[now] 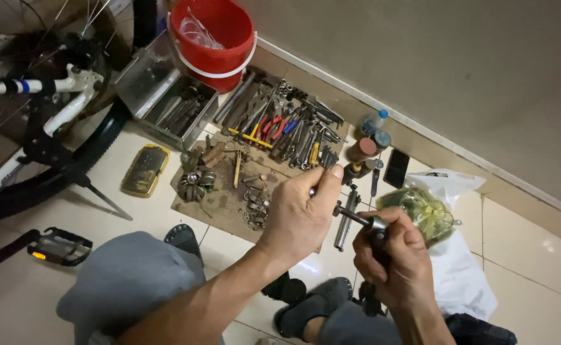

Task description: Assembling a bicycle axle by threading bearings and nuts onto the shaft and tightening them with a wrench.

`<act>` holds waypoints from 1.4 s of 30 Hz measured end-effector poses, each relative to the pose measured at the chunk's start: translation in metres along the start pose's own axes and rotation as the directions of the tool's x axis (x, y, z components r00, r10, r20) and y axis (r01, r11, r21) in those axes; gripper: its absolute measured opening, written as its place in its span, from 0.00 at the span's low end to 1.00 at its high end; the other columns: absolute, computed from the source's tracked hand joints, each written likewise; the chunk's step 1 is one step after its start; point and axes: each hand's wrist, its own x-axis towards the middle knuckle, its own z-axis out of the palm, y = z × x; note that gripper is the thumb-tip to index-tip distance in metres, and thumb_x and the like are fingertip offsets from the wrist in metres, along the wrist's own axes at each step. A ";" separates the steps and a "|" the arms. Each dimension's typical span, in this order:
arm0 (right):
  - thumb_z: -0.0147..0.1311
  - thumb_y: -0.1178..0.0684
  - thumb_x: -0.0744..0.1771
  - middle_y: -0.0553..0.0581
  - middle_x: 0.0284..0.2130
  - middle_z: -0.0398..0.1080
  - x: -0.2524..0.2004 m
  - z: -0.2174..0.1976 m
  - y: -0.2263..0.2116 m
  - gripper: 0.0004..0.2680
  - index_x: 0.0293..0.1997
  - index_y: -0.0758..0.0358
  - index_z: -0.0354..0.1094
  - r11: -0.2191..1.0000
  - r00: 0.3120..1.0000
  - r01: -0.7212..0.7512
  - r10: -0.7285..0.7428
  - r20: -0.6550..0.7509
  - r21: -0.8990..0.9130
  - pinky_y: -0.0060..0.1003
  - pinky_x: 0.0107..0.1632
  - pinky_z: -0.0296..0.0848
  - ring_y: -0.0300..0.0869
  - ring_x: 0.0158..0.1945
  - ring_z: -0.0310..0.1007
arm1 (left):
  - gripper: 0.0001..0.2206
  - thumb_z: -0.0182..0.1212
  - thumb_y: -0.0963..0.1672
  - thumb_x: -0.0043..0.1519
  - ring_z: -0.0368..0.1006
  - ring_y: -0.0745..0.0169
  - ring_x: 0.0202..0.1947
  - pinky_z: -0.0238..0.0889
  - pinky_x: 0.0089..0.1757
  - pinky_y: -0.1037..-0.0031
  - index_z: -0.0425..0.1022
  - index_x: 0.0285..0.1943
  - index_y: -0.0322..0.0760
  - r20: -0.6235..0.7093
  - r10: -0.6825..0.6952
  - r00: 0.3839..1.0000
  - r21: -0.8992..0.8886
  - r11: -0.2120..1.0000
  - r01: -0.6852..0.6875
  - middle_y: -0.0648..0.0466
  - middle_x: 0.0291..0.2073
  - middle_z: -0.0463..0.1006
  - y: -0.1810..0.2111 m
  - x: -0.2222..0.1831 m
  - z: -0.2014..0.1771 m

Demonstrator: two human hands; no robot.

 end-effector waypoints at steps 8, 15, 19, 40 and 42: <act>0.53 0.44 0.71 0.59 0.16 0.64 0.002 0.016 0.003 0.12 0.50 0.62 0.69 0.992 0.992 0.130 -0.130 -0.006 -0.006 0.28 0.12 0.44 0.34 0.11 0.46 | 0.23 0.48 0.50 0.70 0.47 0.70 0.16 0.40 0.22 0.71 0.55 0.19 0.45 0.049 -0.161 0.986 -0.142 0.976 0.167 0.62 0.13 0.53 -0.001 0.004 0.003; 0.56 0.46 0.68 0.47 0.25 0.80 0.022 0.005 -0.046 0.09 0.46 0.60 0.73 0.524 0.757 0.547 0.025 0.653 -0.653 0.19 0.12 0.62 0.27 0.14 0.68 | 0.12 0.50 0.46 0.72 0.50 0.72 0.15 0.40 0.17 0.82 0.62 0.34 0.40 0.417 -0.696 0.584 0.071 0.666 0.743 0.55 0.20 0.63 0.010 0.003 -0.023; 0.64 0.50 0.66 0.50 0.18 0.65 0.016 0.030 -0.063 0.08 0.40 0.62 0.71 0.007 0.537 0.814 0.372 0.757 -0.581 0.39 0.13 0.61 0.38 0.15 0.67 | 0.19 0.46 0.50 0.69 0.45 0.70 0.16 0.37 0.21 0.74 0.52 0.23 0.47 0.334 -0.684 0.648 0.417 0.724 0.549 0.62 0.18 0.52 -0.014 0.007 -0.009; 0.50 0.41 0.70 0.63 0.24 0.65 -0.013 0.016 0.019 0.13 0.48 0.60 0.69 0.942 0.939 -0.151 0.232 -0.255 0.301 0.27 0.14 0.47 0.35 0.13 0.48 | 0.17 0.47 0.47 0.71 0.55 0.69 0.14 0.48 0.19 0.73 0.61 0.27 0.41 -0.105 0.477 0.872 0.225 0.866 -0.447 0.60 0.14 0.60 -0.031 -0.001 -0.001; 0.46 0.37 0.71 0.55 0.23 0.62 -0.010 0.014 0.019 0.18 0.35 0.64 0.59 0.838 0.883 -0.306 0.427 -0.195 0.452 0.25 0.12 0.50 0.30 0.12 0.45 | 0.16 0.47 0.46 0.71 0.53 0.70 0.15 0.47 0.20 0.74 0.62 0.28 0.40 -0.138 0.527 0.839 0.228 0.841 -0.491 0.60 0.14 0.58 -0.033 0.001 -0.003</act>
